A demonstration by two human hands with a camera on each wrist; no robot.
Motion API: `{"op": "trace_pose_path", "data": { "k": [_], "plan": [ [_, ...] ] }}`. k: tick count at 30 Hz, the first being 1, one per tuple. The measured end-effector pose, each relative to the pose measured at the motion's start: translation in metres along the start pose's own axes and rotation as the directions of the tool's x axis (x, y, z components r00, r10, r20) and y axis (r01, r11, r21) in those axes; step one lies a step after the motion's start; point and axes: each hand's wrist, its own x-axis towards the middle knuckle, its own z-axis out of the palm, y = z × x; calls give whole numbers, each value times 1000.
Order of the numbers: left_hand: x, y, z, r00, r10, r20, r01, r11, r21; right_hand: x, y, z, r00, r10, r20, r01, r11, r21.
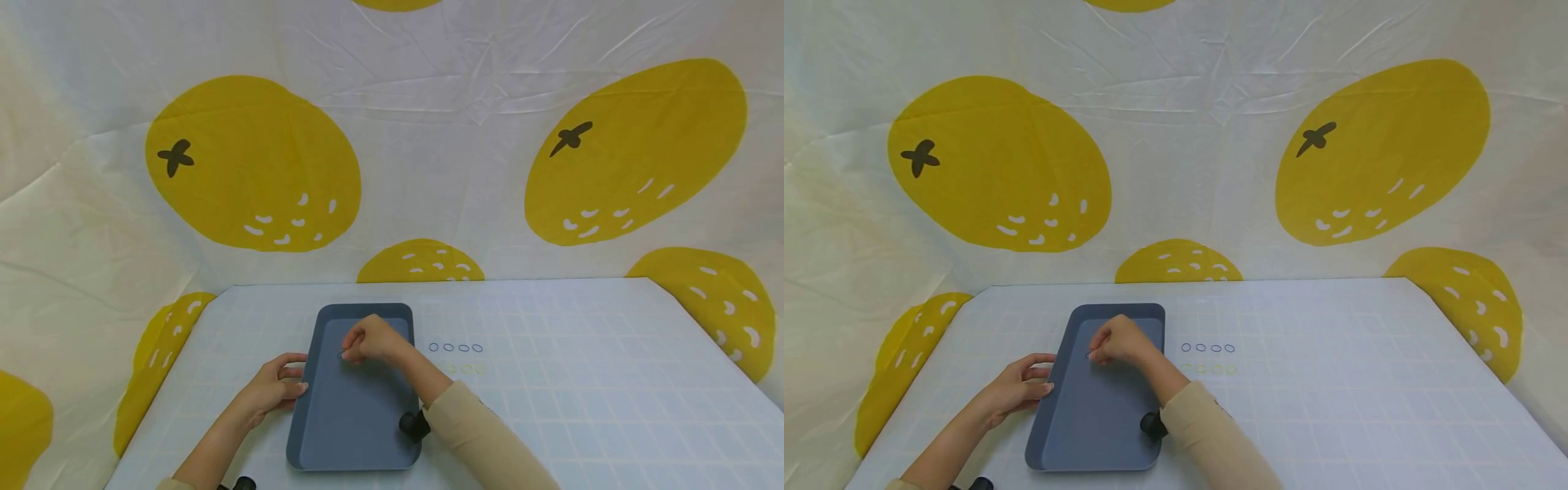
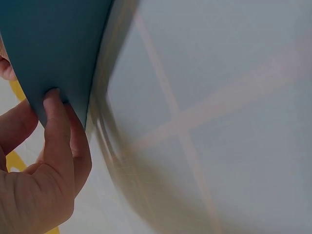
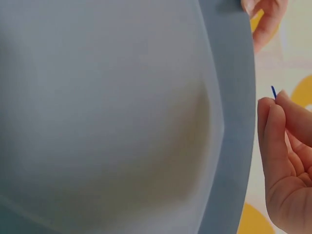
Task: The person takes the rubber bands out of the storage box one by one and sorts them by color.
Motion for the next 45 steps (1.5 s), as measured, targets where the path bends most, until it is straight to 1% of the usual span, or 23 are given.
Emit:
{"op": "trace_pose_path", "data": {
  "k": [3,8,13,21,27,37,45],
  "plan": [
    [0,0,0,1000,0,-1,0,1000,1,-1,-1,-2,1000,18,-1,-18,999,43],
    [0,0,0,1000,5,5,-5,1000,3,-3,-2,-5,1000,23,6,-23,996,86],
    [1,-1,0,1000,22,23,-22,1000,6,-5,-4,-7,1000,18,17,-20,995,102],
    [1,-1,0,1000,17,13,-17,1000,-2,-8,-7,-10,1000,20,14,-22,991,131],
    [0,-1,0,1000,20,21,-20,1000,4,-11,-7,-15,999,30,14,-31,989,142],
    [0,0,-1,999,22,31,-23,1000,15,-18,-5,-30,1000,-1,19,-2,989,149],
    [1,0,-1,999,22,37,-22,1000,5,-22,-4,-41,1000,11,8,-12,990,140]
  ]
}}
